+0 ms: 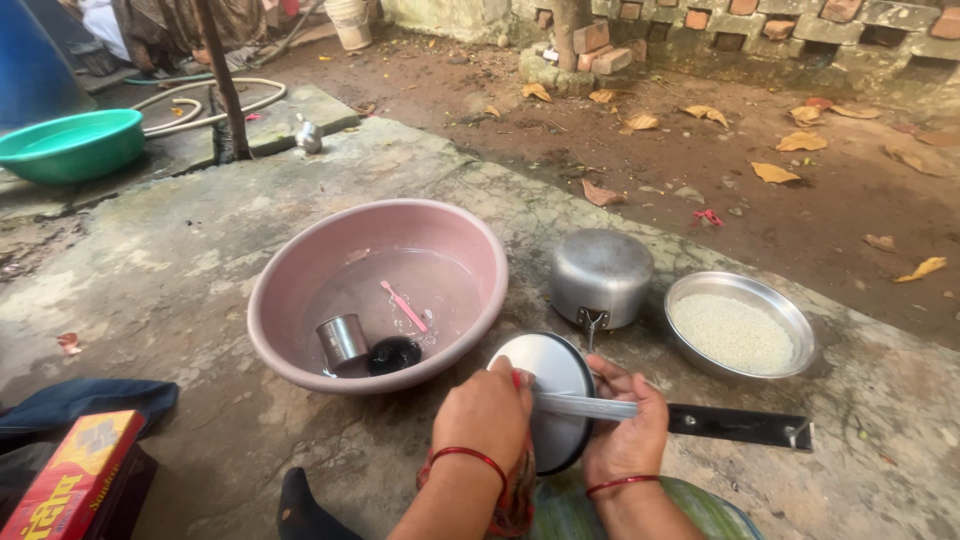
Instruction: The person washes a pressure cooker in a pink basin of water, scrubbing the lid, rubber gasket, weight and metal cup with a scrubber, then wipes the lid and cooker body dry with a red cloth.
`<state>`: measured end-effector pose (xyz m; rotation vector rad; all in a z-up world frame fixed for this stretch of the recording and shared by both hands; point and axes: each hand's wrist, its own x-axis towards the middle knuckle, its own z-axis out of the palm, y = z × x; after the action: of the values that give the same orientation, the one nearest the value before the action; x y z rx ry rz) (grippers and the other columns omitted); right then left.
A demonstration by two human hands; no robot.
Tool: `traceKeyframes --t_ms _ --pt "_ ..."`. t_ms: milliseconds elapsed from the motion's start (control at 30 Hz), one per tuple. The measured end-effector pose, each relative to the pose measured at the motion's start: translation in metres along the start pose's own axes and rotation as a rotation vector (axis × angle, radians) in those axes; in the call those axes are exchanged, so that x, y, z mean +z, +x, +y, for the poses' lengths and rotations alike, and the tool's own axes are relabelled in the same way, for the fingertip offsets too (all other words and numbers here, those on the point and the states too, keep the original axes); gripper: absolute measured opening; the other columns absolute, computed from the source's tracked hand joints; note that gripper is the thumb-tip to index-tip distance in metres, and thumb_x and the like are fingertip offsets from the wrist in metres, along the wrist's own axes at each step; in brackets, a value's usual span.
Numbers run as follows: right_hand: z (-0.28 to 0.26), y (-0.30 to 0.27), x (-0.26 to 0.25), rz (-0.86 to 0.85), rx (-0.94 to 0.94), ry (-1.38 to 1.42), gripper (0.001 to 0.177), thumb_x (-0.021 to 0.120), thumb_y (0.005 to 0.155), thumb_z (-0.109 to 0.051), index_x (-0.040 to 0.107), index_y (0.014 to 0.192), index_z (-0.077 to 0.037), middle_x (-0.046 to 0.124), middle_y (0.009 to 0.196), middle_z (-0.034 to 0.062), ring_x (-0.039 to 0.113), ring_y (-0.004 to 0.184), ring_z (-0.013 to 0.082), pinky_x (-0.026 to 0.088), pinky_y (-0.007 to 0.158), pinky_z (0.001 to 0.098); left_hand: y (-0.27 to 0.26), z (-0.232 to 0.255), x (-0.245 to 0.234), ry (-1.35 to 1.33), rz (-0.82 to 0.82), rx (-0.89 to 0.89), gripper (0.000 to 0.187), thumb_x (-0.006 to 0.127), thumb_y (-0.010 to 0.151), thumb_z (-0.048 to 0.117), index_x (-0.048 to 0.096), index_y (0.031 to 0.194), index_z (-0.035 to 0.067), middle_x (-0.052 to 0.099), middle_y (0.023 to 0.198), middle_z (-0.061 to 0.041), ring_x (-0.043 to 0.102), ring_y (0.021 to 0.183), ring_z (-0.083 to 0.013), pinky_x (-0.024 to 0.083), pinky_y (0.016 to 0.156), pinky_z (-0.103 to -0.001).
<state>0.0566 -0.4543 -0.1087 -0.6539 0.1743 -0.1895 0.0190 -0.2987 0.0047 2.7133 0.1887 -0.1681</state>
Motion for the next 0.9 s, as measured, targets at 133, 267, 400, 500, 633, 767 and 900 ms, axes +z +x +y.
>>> traceKeyframes --t_ms 133,267,400,500,633,767,900 --pt "-0.007 0.005 -0.002 -0.013 -0.007 0.048 0.056 0.043 0.097 -0.044 0.069 0.103 0.005 0.071 0.1 0.0146 0.062 0.096 0.0261 0.047 0.095 0.0402 -0.008 -0.01 0.01 -0.038 0.194 0.346 0.022 0.05 0.099 0.025 0.056 0.112 0.009 0.063 0.114 -0.018 0.069 0.095 -0.0386 0.057 0.078 -0.047" --pt "-0.005 0.001 -0.003 0.036 0.006 0.011 0.048 0.044 0.097 -0.042 0.067 0.096 0.0 0.069 0.094 0.0123 0.062 0.095 0.0254 0.046 0.095 0.0403 -0.01 -0.024 0.018 0.008 0.186 0.422 0.025 0.052 0.093 0.023 0.058 0.115 0.014 0.063 0.114 -0.018 0.07 0.093 -0.0381 0.057 0.075 -0.048" --pt "0.003 -0.008 0.002 0.021 -0.026 -0.037 0.041 0.048 0.101 -0.037 0.064 0.09 -0.001 0.065 0.09 0.0099 0.06 0.093 0.0241 0.044 0.095 0.0393 0.0 -0.022 0.01 0.066 -0.006 0.077 0.037 0.047 0.103 0.044 0.059 0.113 0.011 0.071 0.105 -0.017 0.071 0.097 -0.0365 0.057 0.082 -0.048" --pt "0.005 -0.007 0.003 -0.013 -0.054 -0.042 0.039 0.047 0.101 -0.035 0.063 0.088 -0.002 0.066 0.089 0.01 0.059 0.093 0.0237 0.044 0.094 0.0389 0.01 -0.016 0.003 -0.02 0.052 -0.022 0.04 0.044 0.104 0.046 0.068 0.107 0.013 0.073 0.106 -0.017 0.07 0.1 -0.0382 0.054 0.089 -0.05" --pt "0.004 0.004 -0.001 -0.074 -0.086 -0.031 0.04 0.044 0.1 -0.035 0.063 0.088 -0.002 0.067 0.091 0.0084 0.06 0.097 0.0211 0.043 0.095 0.0369 0.018 -0.018 0.004 -0.356 0.06 -0.091 0.037 0.048 0.101 0.042 0.07 0.107 0.013 0.071 0.11 -0.021 0.065 0.106 -0.0397 0.05 0.094 -0.049" --pt "0.002 0.012 -0.004 -0.008 -0.112 0.023 0.038 0.047 0.1 -0.035 0.063 0.086 -0.003 0.067 0.09 0.0094 0.058 0.094 0.0202 0.043 0.096 0.036 0.011 -0.026 0.019 -0.04 0.253 0.326 0.035 0.051 0.09 0.029 0.064 0.117 0.014 0.072 0.112 -0.018 0.069 0.1 -0.0352 0.054 0.083 -0.046" --pt "0.007 0.011 -0.003 0.01 -0.085 -0.03 0.037 0.05 0.1 -0.035 0.064 0.085 -0.004 0.063 0.087 0.0053 0.056 0.091 0.0183 0.041 0.093 0.0342 0.007 -0.03 0.021 0.234 0.264 0.453 0.029 0.05 0.09 0.02 0.058 0.117 0.014 0.07 0.106 -0.017 0.072 0.09 -0.0313 0.057 0.073 -0.045"
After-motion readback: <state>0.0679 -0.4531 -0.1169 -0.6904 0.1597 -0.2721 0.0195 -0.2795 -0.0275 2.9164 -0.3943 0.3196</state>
